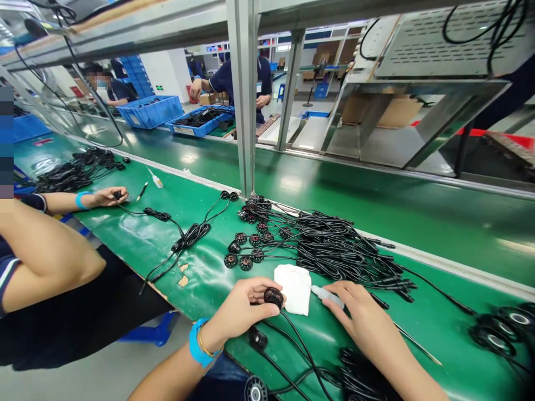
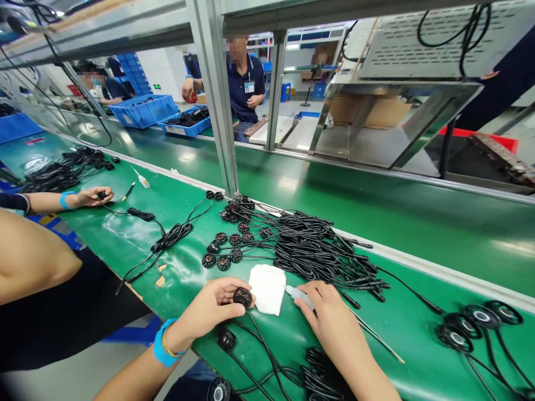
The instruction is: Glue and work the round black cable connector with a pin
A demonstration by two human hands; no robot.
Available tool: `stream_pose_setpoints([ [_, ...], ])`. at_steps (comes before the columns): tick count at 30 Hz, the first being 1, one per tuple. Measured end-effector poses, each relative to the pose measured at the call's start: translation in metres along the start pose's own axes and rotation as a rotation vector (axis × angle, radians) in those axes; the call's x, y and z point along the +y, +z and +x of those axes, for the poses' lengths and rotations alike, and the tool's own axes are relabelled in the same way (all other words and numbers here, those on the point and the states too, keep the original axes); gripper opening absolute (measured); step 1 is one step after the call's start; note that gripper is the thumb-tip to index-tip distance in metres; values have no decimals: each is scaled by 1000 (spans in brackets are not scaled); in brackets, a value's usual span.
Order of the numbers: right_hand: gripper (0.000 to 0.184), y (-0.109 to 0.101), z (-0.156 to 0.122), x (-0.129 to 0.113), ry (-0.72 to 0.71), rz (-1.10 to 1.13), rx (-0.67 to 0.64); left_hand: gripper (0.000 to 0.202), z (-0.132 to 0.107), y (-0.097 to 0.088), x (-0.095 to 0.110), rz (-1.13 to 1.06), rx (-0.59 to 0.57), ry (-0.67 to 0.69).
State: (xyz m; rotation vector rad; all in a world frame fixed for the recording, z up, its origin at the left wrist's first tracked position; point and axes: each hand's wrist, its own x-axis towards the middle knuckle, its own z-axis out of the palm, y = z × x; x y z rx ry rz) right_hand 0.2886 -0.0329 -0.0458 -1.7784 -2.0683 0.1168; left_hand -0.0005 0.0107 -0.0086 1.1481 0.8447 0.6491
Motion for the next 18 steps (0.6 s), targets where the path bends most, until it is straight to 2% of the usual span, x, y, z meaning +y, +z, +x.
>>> stream_pose_setpoints([
  [4,36,0,-5,12,134,209,-132,40,3,-1,-3,-39,-34,-73],
  [6,36,-1,-8,13,165,218,-121,40,3,-1,-5,-45,-44,-98],
  [10,43,0,-10,7,57,78,-63,38,2,-1,-7,-28,-41,-104],
  [14,33,4,-9,4,-45,21,-68,35,3,-1,-7,-2,-56,-92],
  [16,30,4,-8,5,-13,79,-74,35,3,-1,-7,3,-59,-88],
  [18,33,2,-7,6,94,192,-108,35,3,0,-7,-4,-58,-92],
])
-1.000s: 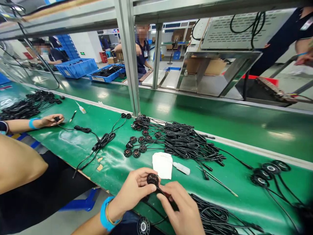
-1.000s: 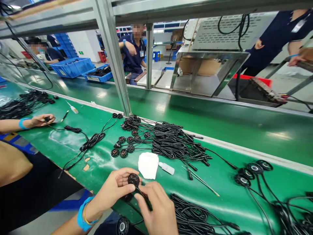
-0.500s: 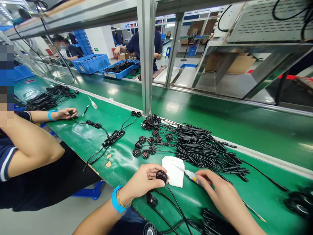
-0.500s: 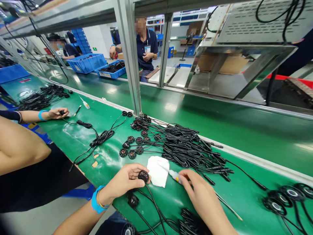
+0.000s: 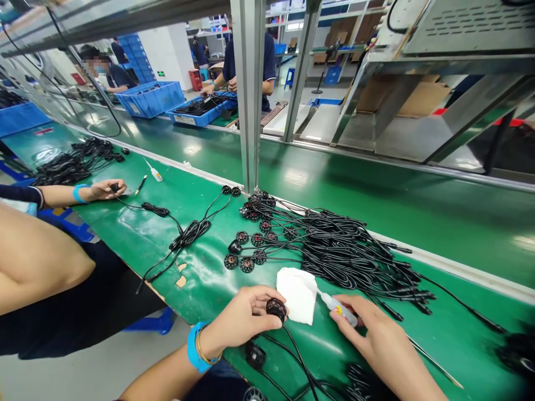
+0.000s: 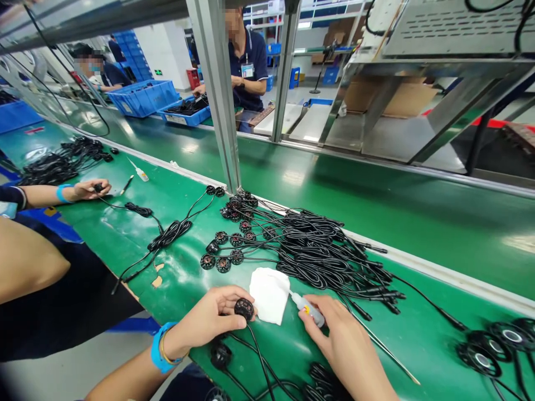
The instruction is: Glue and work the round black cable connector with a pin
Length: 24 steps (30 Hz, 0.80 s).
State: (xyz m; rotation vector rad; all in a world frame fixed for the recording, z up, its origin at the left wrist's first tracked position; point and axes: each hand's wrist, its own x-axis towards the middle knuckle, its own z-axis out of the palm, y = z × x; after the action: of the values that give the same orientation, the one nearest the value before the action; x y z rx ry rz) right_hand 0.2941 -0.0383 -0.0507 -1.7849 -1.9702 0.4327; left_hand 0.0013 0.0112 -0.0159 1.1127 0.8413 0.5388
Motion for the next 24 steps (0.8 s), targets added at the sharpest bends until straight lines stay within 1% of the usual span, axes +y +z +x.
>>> stream_pose_setpoints([
  [3,42,-8,0,-3,209,261,-40,35,0,4,0,-58,17,-8],
  [5,47,-15,-1,-6,323,409,-28,36,1,6,-1,-114,45,-6],
  [8,50,-23,-3,-11,465,541,50,37,1,8,-4,-166,80,20],
  [11,54,-25,-4,-22,575,668,171,36,1,8,-6,-193,72,40],
  [13,56,-23,-5,-33,625,708,246,36,0,7,-6,-202,79,42],
  [15,57,-21,-5,-44,644,706,301,36,-1,8,-4,-208,103,46],
  [19,60,-15,-6,-61,646,728,299,34,-2,10,-2,-230,155,72],
  [24,64,-4,-6,-67,680,784,306,34,-2,13,-8,-271,214,86],
])
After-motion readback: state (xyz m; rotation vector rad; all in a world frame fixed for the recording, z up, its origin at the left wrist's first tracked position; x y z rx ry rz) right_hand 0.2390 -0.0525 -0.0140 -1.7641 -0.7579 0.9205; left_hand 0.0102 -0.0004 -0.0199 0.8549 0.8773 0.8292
